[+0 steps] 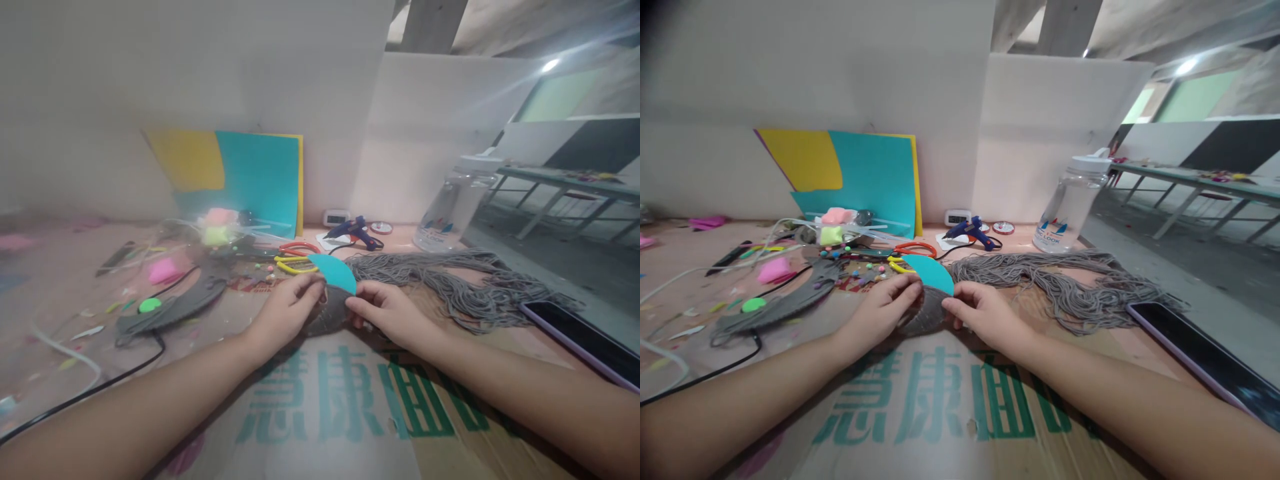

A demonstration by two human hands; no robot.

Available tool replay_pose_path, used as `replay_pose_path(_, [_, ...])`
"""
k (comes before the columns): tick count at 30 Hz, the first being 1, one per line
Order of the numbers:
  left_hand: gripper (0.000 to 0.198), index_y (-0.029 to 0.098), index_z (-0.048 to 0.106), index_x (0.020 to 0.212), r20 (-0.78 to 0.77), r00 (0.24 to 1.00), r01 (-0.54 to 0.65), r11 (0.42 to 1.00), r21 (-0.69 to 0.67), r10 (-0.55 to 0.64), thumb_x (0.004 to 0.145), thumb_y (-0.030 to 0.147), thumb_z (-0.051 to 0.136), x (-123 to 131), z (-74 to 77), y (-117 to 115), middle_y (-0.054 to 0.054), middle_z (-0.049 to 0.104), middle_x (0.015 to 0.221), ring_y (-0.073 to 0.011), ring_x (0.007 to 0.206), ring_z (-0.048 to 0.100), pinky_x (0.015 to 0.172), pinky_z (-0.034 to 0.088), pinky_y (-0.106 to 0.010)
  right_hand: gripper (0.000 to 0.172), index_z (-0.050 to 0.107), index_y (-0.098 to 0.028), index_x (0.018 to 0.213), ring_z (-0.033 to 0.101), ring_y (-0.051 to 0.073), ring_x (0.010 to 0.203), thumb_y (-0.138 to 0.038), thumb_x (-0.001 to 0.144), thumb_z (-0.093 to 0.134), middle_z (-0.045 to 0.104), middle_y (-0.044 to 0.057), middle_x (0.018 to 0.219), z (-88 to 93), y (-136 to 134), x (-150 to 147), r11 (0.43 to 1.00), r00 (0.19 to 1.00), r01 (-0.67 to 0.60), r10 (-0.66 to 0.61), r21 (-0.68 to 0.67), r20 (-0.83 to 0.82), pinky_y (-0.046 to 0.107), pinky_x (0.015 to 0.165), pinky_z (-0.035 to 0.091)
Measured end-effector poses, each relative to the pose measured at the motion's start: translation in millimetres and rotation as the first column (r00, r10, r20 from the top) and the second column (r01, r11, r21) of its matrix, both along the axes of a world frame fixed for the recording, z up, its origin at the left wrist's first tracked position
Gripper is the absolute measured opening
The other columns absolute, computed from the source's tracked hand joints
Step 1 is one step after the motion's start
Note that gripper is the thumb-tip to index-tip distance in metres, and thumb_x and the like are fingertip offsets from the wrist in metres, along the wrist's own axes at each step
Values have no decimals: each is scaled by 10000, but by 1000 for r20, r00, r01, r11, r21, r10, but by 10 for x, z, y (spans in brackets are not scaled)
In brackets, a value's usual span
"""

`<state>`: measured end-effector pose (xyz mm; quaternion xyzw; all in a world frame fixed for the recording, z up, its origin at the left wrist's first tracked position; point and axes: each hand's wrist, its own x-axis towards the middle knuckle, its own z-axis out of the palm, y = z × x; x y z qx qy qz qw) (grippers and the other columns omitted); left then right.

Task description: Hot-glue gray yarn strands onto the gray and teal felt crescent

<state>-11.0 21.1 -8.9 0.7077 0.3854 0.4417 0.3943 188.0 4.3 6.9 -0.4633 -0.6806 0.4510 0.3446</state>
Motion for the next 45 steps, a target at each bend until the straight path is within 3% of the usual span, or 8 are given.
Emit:
replay_pose_path(3, [146,190,556,977,125,992,-17,999,-45,23,907,312,517,14,-14,14,15,586,784,-127,714,553,667,427,-235,280,569,-181,763,526,99,532,-453,803,619,577,-26,600,11,0,4,1000,1000,15,-15,3,-4,223,528,414])
replay_pose_path(5, [103,188,532,928,168,985,-20,998,-62,30,900,285,516,20,-6,7,18,570,771,-122,706,548,661,430,-232,287,565,-183,766,527,100,535,-463,807,613,580,-26,605,11,4,11,1000,1000,26,-25,13,-12,224,531,416])
replay_pose_path(8, [160,177,525,772,72,997,-26,999,-24,28,893,280,512,19,33,-28,15,550,732,-121,698,526,648,415,-227,287,554,-188,768,522,103,534,-467,824,595,576,-28,595,3,5,17,999,999,44,-44,26,-2,225,530,422])
replay_pose_path(12, [180,168,603,801,-63,996,-61,997,56,65,874,326,559,19,64,-63,-5,618,774,-144,740,558,685,429,-245,264,548,-194,761,533,112,546,-444,838,586,581,-26,594,-1,-13,16,997,998,59,-61,52,25,228,533,428])
replay_pose_path(16, [187,170,642,935,-42,995,-90,995,44,92,851,331,596,23,47,-42,-35,683,895,-173,822,615,752,464,-273,249,552,-195,749,551,125,567,-426,840,579,591,-17,617,0,-31,9,996,996,57,-62,75,69,234,540,428])
replay_pose_path(27, [211,165,638,768,-69,996,-58,996,71,63,861,349,590,19,69,-24,-7,661,788,-160,781,589,726,437,-254,234,552,-195,726,553,130,569,-402,828,591,603,-6,618,-17,-39,-2,994,987,54,-67,91,148,236,529,410])
replay_pose_path(34, [253,162,596,705,-15,999,-48,997,55,49,864,356,567,28,83,-42,7,596,699,-136,687,535,641,404,-235,332,541,-201,814,542,124,538,-525,800,611,595,-19,625,-26,-30,-6,1000,1000,25,-25,-4,-18,239,493,409])
replay_pose_path(45, [251,156,598,740,-5,999,-50,999,-20,50,841,386,596,44,59,-26,11,576,704,-133,680,521,645,403,-237,262,506,-204,811,559,118,543,-449,836,593,647,-9,646,-56,-32,-23,1000,1000,-5,5,-5,-8,241,520,420])
